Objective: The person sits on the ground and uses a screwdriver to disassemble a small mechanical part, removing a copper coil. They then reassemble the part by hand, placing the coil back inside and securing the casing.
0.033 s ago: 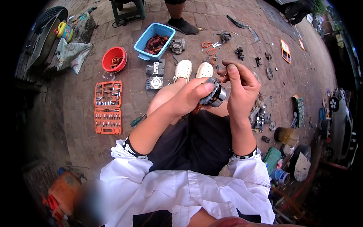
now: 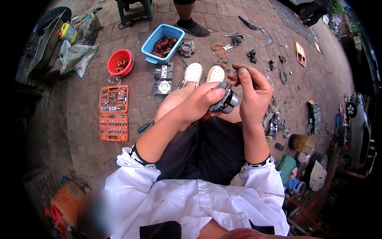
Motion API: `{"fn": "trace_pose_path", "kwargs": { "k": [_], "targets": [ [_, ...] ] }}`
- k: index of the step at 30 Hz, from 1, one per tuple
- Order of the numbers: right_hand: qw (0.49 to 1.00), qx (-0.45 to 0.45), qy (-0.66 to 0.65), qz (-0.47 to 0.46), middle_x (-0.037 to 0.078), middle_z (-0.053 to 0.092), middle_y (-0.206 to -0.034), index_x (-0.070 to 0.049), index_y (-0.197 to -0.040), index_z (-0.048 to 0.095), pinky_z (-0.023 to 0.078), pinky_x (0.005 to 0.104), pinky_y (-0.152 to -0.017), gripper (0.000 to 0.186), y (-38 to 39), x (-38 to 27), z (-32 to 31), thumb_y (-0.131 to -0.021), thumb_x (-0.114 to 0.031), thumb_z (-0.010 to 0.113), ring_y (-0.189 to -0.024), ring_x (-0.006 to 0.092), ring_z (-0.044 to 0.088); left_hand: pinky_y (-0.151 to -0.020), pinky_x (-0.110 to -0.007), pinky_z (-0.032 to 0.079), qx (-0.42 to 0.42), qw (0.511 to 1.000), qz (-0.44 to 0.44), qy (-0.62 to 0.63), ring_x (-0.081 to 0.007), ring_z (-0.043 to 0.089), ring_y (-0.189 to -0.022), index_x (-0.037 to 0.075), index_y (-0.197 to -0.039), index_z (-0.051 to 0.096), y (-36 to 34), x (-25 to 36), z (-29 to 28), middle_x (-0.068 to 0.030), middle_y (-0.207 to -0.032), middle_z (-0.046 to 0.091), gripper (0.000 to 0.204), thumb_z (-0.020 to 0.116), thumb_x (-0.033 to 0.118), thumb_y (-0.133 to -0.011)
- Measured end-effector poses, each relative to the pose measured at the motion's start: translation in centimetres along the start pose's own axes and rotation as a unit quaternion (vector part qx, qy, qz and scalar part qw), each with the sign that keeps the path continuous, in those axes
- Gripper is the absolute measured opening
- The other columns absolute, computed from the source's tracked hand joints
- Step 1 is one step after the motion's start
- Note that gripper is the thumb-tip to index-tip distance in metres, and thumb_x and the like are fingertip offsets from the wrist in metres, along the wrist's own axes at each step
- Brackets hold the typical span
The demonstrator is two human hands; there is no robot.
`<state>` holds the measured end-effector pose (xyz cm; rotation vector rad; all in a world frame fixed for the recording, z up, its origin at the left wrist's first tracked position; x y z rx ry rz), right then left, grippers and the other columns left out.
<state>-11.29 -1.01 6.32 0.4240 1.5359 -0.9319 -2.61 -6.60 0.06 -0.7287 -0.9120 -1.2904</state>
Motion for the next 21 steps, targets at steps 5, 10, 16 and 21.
{"fn": "trace_pose_path", "kwargs": {
  "k": [5, 10, 16, 21],
  "targets": [
    [1.0, -0.022, 0.008, 0.0, 0.009, 0.066, -0.081, 0.006, -0.098, 0.065, 0.05, 0.0227, -0.065, 0.019, 0.0, 0.0, 0.1, -0.09, -0.01, 0.058, -0.073, 0.0109, 0.062, -0.048, -0.021, 0.033, -0.021, 1.0, 0.004, 0.004, -0.0072, 0.044, -0.057, 0.002, -0.091, 0.052, -0.1, -0.3, 0.1, -0.0004, -0.069, 0.05, 0.051, 0.045, 0.052, -0.083],
    [0.997, -0.052, -0.005, 0.048, 0.008, 0.066, -0.082, 0.005, -0.097, 0.066, 0.05, 0.0229, -0.068, 0.018, -0.2, 0.3, 0.9, -0.089, -0.009, 0.058, -0.076, 0.0112, 0.062, -0.048, -0.02, 0.031, -0.025, 0.999, -0.037, 0.019, -0.0059, 0.045, -0.061, 0.001, -0.098, 0.057, 0.2, -0.5, 0.4, -0.0002, -0.075, 0.051, 0.065, 0.053, 0.062, -0.075],
    [0.992, -0.074, -0.011, 0.099, 0.007, 0.066, -0.084, 0.005, -0.097, 0.066, 0.05, 0.0227, -0.07, 0.016, -0.1, 1.6, 1.5, -0.088, -0.007, 0.058, -0.077, 0.0111, 0.062, -0.049, -0.02, 0.032, -0.038, 0.998, -0.041, 0.012, -0.0072, 0.046, -0.061, 0.002, -0.097, 0.057, 0.0, -0.4, 0.5, -0.001, -0.075, 0.052, 0.061, 0.052, 0.059, -0.076],
    [0.992, -0.076, 0.011, 0.097, 0.006, 0.066, -0.086, 0.004, -0.096, 0.067, 0.048, 0.0223, -0.07, 0.015, -0.2, 1.8, 1.5, -0.088, -0.006, 0.059, -0.078, 0.0098, 0.06, -0.05, -0.02, 0.033, -0.011, 0.998, -0.053, 0.01, -0.0076, 0.047, -0.062, 0.002, -0.097, 0.058, 0.0, -0.7, 0.3, -0.0017, -0.076, 0.053, 0.058, 0.05, 0.056, -0.078]
  ]
}}
Point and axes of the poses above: each hand's wrist, its own y-axis away from the middle knuckle, its own z-axis out of the palm, x = y × z, the point moved 9 cm from there along -y, towards the middle knuckle
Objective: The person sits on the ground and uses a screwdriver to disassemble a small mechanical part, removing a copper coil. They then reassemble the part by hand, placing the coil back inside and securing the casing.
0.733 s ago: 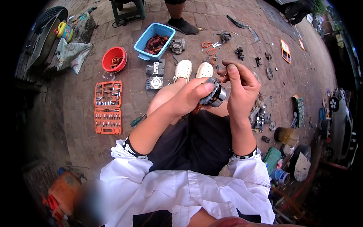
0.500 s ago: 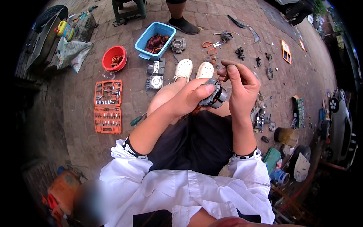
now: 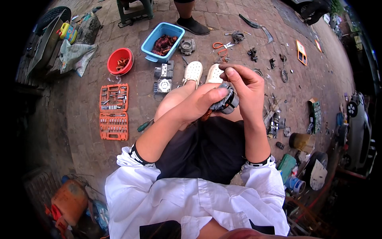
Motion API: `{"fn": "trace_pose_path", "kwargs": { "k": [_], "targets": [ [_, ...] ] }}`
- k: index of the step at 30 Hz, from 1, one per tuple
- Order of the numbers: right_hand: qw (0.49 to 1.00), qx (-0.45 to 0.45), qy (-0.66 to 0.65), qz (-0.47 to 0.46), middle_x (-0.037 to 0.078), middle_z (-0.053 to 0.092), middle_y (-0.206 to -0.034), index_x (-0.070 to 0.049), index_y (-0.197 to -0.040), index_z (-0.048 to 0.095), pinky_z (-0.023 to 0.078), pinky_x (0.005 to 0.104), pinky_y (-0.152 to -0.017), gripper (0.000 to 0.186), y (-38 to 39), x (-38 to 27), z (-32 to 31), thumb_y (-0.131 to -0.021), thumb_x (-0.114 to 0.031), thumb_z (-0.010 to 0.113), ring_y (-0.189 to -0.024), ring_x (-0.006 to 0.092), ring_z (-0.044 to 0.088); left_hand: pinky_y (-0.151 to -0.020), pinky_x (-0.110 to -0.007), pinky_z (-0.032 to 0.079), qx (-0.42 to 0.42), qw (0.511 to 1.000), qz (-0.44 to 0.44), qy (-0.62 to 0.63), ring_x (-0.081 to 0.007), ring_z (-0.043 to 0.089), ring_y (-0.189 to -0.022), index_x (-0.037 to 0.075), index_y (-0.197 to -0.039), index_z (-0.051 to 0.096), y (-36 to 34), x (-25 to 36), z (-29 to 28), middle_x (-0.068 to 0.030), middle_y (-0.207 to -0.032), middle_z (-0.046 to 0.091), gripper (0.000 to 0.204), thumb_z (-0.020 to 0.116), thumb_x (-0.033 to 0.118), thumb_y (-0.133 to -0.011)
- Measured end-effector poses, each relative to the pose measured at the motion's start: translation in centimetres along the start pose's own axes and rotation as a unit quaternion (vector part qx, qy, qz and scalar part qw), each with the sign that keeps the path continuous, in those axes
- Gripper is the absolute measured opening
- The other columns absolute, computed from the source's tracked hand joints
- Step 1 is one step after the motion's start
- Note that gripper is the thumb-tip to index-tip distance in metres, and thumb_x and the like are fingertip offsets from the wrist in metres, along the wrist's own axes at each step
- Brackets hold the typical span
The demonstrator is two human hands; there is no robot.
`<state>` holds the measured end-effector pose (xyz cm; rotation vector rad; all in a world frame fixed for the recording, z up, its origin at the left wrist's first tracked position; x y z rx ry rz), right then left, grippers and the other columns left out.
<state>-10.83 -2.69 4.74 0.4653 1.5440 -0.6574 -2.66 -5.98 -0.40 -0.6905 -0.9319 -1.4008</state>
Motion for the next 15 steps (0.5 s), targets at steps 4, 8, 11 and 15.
{"fn": "trace_pose_path", "kwargs": {
  "k": [4, 8, 11, 15],
  "targets": [
    [0.997, 0.046, 0.035, -0.052, 0.006, 0.067, -0.087, 0.003, -0.098, 0.066, 0.046, 0.0227, -0.071, 0.018, 0.1, -0.5, -1.4, -0.089, -0.01, 0.059, -0.078, 0.0097, 0.059, -0.05, -0.019, 0.033, 0.024, 1.0, -0.009, -0.001, -0.0073, 0.046, -0.061, 0.003, -0.099, 0.058, 0.0, -0.1, -0.3, -0.0014, -0.076, 0.053, 0.055, 0.049, 0.053, -0.079],
    [0.975, 0.115, 0.091, -0.164, 0.004, 0.061, -0.081, 0.003, -0.096, 0.067, 0.043, 0.0202, -0.066, 0.015, 1.3, -3.1, -2.5, -0.088, -0.007, 0.059, -0.076, 0.0084, 0.057, -0.049, -0.02, 0.033, 0.015, 1.0, 0.024, 0.003, -0.0064, 0.045, -0.057, 0.004, -0.089, 0.054, -0.3, 0.3, -1.1, -0.0005, -0.07, 0.052, 0.043, 0.043, 0.045, -0.089],
    [0.969, 0.126, 0.072, -0.202, 0.005, 0.06, -0.08, 0.004, -0.096, 0.067, 0.041, 0.0196, -0.064, 0.015, 1.7, -3.8, -2.4, -0.088, -0.007, 0.059, -0.073, 0.0087, 0.056, -0.048, -0.02, 0.034, 0.032, 0.999, 0.029, 0.006, -0.0059, 0.046, -0.057, 0.004, -0.088, 0.054, -0.4, 0.4, -1.0, -0.0003, -0.069, 0.053, 0.04, 0.045, 0.043, -0.09],
    [0.965, 0.119, 0.065, -0.223, 0.005, 0.06, -0.08, 0.004, -0.097, 0.066, 0.041, 0.0196, -0.064, 0.015, 2.0, -4.0, -2.5, -0.089, -0.006, 0.058, -0.073, 0.0085, 0.056, -0.049, -0.02, 0.034, 0.058, 0.998, 0.036, 0.019, -0.0055, 0.046, -0.057, 0.004, -0.088, 0.055, -0.3, 1.0, -0.6, 0.0005, -0.069, 0.053, 0.037, 0.046, 0.04, -0.091]
  ]
}}
Point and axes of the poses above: each hand's wrist, its own y-axis away from the middle knuckle, its own z-axis out of the palm, x = y × z, the point moved 9 cm from there along -y, towards the middle knuckle
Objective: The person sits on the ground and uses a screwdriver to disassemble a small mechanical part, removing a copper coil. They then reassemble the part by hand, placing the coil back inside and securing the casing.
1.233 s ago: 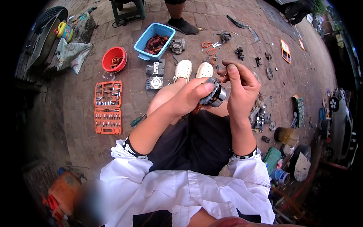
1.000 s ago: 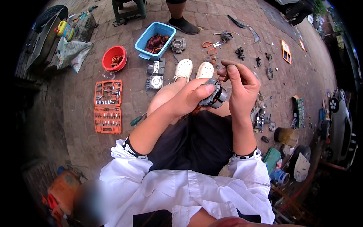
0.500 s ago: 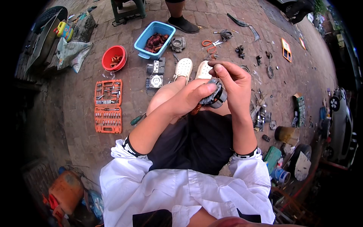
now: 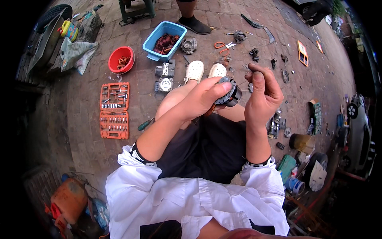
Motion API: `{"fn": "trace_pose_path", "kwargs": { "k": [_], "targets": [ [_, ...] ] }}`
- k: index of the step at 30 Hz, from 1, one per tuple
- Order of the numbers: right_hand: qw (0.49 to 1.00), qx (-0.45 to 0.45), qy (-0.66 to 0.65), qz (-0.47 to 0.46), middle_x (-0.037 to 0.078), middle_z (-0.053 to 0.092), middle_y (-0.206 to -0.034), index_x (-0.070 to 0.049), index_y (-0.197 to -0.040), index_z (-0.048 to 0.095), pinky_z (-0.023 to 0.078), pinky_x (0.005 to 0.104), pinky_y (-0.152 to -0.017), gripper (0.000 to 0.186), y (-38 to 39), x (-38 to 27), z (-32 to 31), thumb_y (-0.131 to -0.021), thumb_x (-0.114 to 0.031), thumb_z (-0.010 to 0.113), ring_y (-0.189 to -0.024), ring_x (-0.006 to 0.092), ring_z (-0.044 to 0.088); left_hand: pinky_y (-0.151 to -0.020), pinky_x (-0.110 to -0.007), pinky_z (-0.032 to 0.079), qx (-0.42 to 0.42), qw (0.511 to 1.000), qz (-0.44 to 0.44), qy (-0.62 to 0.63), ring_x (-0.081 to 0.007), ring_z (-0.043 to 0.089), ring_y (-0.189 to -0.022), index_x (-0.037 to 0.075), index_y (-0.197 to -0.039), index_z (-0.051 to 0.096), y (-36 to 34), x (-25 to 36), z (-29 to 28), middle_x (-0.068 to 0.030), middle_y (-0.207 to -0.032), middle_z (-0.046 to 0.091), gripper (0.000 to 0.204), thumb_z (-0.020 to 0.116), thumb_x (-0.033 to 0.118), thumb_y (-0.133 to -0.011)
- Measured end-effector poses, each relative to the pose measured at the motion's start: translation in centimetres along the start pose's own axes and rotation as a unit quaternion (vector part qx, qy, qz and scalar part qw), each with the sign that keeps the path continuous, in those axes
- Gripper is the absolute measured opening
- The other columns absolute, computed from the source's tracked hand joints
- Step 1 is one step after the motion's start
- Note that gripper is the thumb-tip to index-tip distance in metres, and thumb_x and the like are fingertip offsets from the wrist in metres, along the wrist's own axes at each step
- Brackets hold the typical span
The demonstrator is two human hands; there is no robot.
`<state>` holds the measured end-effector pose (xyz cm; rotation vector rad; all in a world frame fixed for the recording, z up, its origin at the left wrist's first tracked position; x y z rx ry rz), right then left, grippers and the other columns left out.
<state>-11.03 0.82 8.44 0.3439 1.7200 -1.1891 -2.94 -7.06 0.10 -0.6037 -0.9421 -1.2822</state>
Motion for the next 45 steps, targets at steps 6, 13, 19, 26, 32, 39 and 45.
{"fn": "trace_pose_path", "kwargs": {
  "k": [6, 13, 19, 26, 32, 39, 45],
  "targets": [
    [0.998, -0.023, -0.002, 0.065, 0.005, 0.061, -0.08, 0.005, -0.097, 0.066, 0.042, 0.0202, -0.065, 0.017, 0.2, 1.1, 0.5, -0.089, -0.008, 0.058, -0.075, 0.0091, 0.057, -0.048, -0.02, 0.032, 0.017, 0.999, -0.015, -0.039, -0.0057, 0.043, -0.055, 0.004, -0.087, 0.055, -1.0, -1.0, -1.1, 0.0006, -0.067, 0.052, 0.04, 0.046, 0.042, -0.091],
    [0.979, -0.034, -0.057, 0.191, 0.009, 0.063, -0.103, 0.001, -0.114, 0.059, 0.045, 0.0263, -0.081, 0.028, -0.5, 4.8, 0.7, -0.091, -0.014, 0.056, -0.093, 0.0134, 0.058, -0.04, -0.023, 0.024, 0.046, 0.978, -0.16, 0.127, -0.0078, 0.035, -0.044, 0.008, -0.081, 0.054, -0.8, -3.7, -1.9, 0.0018, -0.055, 0.041, 0.048, 0.043, 0.053, -0.09],
    [0.982, -0.09, -0.026, 0.163, 0.009, 0.057, -0.121, 0.001, -0.122, 0.053, 0.042, 0.0296, -0.093, 0.035, -1.0, 5.3, 0.9, -0.09, -0.013, 0.056, -0.112, 0.0183, 0.053, -0.037, -0.022, 0.021, 0.076, 0.976, -0.151, 0.141, -0.0071, 0.029, -0.039, 0.005, -0.084, 0.054, -1.1, -3.5, -2.4, 0.0036, -0.049, 0.035, 0.059, 0.029, 0.057, -0.093],
    [0.934, -0.233, -0.094, 0.253, 0.012, 0.056, -0.119, 0.005, -0.122, 0.05, 0.04, 0.0301, -0.097, 0.038, 1.2, 6.0, 4.1, -0.086, -0.003, 0.06, -0.112, 0.0177, 0.053, -0.038, -0.022, 0.021, 0.087, 0.973, -0.142, 0.16, -0.0075, 0.028, -0.039, 0.012, -0.065, 0.045, -1.2, -3.8, -2.6, 0.0047, -0.049, 0.033, 0.06, 0.027, 0.062, -0.092],
    [0.93, -0.244, -0.085, 0.262, 0.012, 0.057, -0.118, 0.005, -0.121, 0.049, 0.041, 0.0294, -0.096, 0.037, 1.1, 6.1, 4.4, -0.086, -0.002, 0.058, -0.111, 0.0168, 0.053, -0.038, -0.022, 0.022, 0.063, 0.973, -0.123, 0.183, -0.0075, 0.031, -0.04, 0.008, -0.077, 0.052, -1.2, -3.7, -2.9, 0.0019, -0.052, 0.04, 0.06, 0.03, 0.062, -0.092],
    [0.937, -0.24, -0.091, 0.238, 0.011, 0.057, -0.115, 0.006, -0.12, 0.051, 0.044, 0.0301, -0.092, 0.039, 0.9, 5.3, 4.6, -0.083, -0.002, 0.062, -0.105, 0.0167, 0.056, -0.036, -0.019, 0.024, 0.052, 0.977, -0.107, 0.18, -0.0062, 0.032, -0.039, 0.013, -0.073, 0.051, -1.1, -2.7, -2.1, 0.0034, -0.048, 0.036, 0.065, 0.02, 0.066, -0.09],
    [0.95, -0.218, -0.086, 0.205, 0.011, 0.057, -0.113, 0.006, -0.119, 0.052, 0.046, 0.0311, -0.088, 0.042, 0.8, 4.8, 4.8, -0.08, -0.002, 0.064, -0.102, 0.0172, 0.056, -0.037, -0.021, 0.025, -0.012, 0.972, -0.084, 0.22, -0.0078, 0.034, -0.041, 0.011, -0.082, 0.055, -1.2, -2.5, -1.7, 0.0007, -0.049, 0.04, 0.066, 0.019, 0.066, -0.091]
  ]
}}
Point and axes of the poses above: each hand's wrist, its own y-axis away from the middle knuckle, its own z-axis out of the palm, x = y × z, the point moved 9 cm from there along -y, towards the middle knuckle
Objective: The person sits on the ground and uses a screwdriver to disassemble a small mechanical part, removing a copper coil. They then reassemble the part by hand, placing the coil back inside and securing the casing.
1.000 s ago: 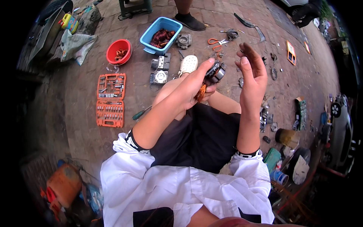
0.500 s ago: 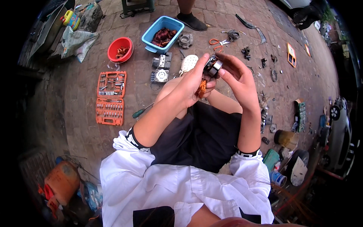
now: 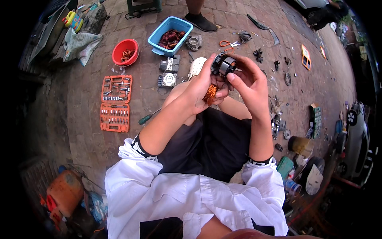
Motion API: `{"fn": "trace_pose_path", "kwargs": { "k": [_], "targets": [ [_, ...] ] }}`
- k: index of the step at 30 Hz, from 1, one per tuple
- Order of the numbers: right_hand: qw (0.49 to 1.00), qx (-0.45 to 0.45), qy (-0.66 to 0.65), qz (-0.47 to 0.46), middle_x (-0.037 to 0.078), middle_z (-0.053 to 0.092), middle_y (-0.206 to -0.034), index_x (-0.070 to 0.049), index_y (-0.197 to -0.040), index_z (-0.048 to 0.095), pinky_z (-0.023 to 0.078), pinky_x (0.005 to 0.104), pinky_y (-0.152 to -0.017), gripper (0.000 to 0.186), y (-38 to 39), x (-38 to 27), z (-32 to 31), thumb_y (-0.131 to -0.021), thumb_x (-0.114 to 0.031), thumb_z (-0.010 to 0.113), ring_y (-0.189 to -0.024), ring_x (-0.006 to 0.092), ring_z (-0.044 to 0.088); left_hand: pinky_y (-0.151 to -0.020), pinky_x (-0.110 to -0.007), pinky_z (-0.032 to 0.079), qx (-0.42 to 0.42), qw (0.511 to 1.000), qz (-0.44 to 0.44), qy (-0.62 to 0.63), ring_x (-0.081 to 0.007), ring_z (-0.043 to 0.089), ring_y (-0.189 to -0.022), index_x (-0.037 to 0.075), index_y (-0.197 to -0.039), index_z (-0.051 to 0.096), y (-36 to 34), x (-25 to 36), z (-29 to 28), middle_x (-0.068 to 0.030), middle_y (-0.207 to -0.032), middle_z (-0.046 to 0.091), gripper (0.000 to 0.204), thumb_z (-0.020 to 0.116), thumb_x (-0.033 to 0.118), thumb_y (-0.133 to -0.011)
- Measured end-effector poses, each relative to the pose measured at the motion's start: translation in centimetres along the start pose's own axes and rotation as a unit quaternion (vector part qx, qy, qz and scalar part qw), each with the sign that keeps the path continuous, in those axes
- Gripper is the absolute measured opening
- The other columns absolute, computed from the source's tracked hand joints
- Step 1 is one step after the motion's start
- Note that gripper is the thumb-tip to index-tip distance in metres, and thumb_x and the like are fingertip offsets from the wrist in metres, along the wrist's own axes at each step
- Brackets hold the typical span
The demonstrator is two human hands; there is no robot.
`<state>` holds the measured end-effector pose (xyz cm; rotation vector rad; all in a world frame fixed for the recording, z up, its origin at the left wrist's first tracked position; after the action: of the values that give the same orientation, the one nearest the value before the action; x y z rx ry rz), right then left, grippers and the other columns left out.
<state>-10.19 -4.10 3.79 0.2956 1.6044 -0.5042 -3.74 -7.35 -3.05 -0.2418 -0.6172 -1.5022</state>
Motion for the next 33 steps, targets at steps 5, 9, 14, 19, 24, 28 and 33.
{"fn": "trace_pose_path", "kwargs": {
  "k": [5, 9, 14, 19, 24, 28, 33],
  "targets": [
    [0.995, 0.015, 0.065, -0.07, 0.011, 0.057, -0.113, 0.005, -0.117, 0.053, 0.047, 0.0308, -0.088, 0.041, 0.0, -1.0, 0.1, -0.078, -0.003, 0.063, -0.101, 0.017, 0.057, -0.039, -0.023, 0.026, -0.017, 1.0, -0.009, 0.003, -0.0087, 0.036, -0.042, 0.01, -0.082, 0.055, 0.1, -0.1, 0.1, -0.0007, -0.051, 0.043, 0.066, 0.019, 0.065, -0.091],
    [0.993, 0.029, 0.082, -0.08, 0.012, 0.057, -0.113, 0.005, -0.116, 0.053, 0.046, 0.0306, -0.089, 0.041, 0.5, -1.5, 0.1, -0.077, -0.001, 0.06, -0.102, 0.0182, 0.058, -0.039, -0.021, 0.028, 0.066, 0.995, 0.031, -0.065, -0.008, 0.039, -0.042, 0.009, -0.081, 0.058, 0.1, 0.4, -0.6, -0.0003, -0.051, 0.045, 0.067, 0.022, 0.065, -0.091],
    [0.992, 0.025, 0.096, -0.077, 0.012, 0.059, -0.112, 0.005, -0.116, 0.053, 0.046, 0.031, -0.09, 0.042, 0.7, -1.9, 0.2, -0.074, 0.003, 0.057, -0.104, 0.0199, 0.06, -0.046, -0.02, 0.033, 0.121, 0.969, 0.156, -0.148, -0.0072, 0.046, -0.053, 0.004, -0.091, 0.06, 0.8, 2.3, -0.6, -0.0022, -0.065, 0.056, 0.057, 0.032, 0.054, -0.095],
    [0.987, 0.031, 0.127, -0.093, 0.012, 0.06, -0.111, 0.005, -0.116, 0.052, 0.047, 0.031, -0.091, 0.043, 0.8, -2.2, 0.2, -0.073, 0.006, 0.055, -0.104, 0.0197, 0.06, -0.05, -0.022, 0.034, 0.149, 0.938, 0.21, -0.23, -0.0082, 0.047, -0.055, 0.002, -0.083, 0.061, 1.3, 3.1, -0.3, -0.0014, -0.063, 0.053, 0.062, 0.029, 0.055, -0.095],
    [0.993, 0.037, 0.087, -0.067, 0.012, 0.06, -0.111, 0.006, -0.116, 0.053, 0.048, 0.0306, -0.091, 0.042, 0.7, -1.7, 0.2, -0.074, 0.007, 0.054, -0.104, 0.0195, 0.06, -0.05, -0.022, 0.033, 0.162, 0.928, 0.19, -0.276, -0.0084, 0.047, -0.054, 0.002, -0.084, 0.061, 1.4, 2.9, -0.9, -0.0015, -0.062, 0.053, 0.061, 0.028, 0.052, -0.096],
    [0.998, 0.05, -0.032, 0.031, 0.013, 0.059, -0.111, 0.007, -0.116, 0.052, 0.047, 0.0311, -0.091, 0.039, 0.5, 0.4, -1.1, -0.077, 0.005, 0.055, -0.105, 0.019, 0.059, -0.049, -0.022, 0.034, 0.139, 0.94, 0.163, -0.266, -0.0084, 0.047, -0.052, 0.001, -0.089, 0.062, 0.8, 2.4, -1.4, -0.0049, -0.065, 0.058, 0.065, 0.024, 0.053, -0.096],
    [0.988, 0.062, -0.12, 0.077, 0.016, 0.059, -0.111, 0.01, -0.118, 0.049, 0.048, 0.0315, -0.09, 0.04, 0.4, 1.9, -2.0, -0.081, -0.001, 0.056, -0.103, 0.0197, 0.059, -0.049, -0.021, 0.038, 0.075, 0.953, 0.206, -0.209, -0.0087, 0.048, -0.053, -0.001, -0.091, 0.062, 0.7, 2.7, -0.1, -0.0115, -0.077, 0.065, 0.064, 0.024, 0.05, -0.097]
  ]
}}
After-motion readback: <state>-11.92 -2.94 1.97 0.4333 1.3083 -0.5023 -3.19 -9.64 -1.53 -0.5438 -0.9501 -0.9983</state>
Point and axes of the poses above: each hand's wrist, its own y-axis away from the middle knuckle, its own z-axis out of the palm, x = y × z, the point moved 9 cm from there along -y, towards the middle knuckle
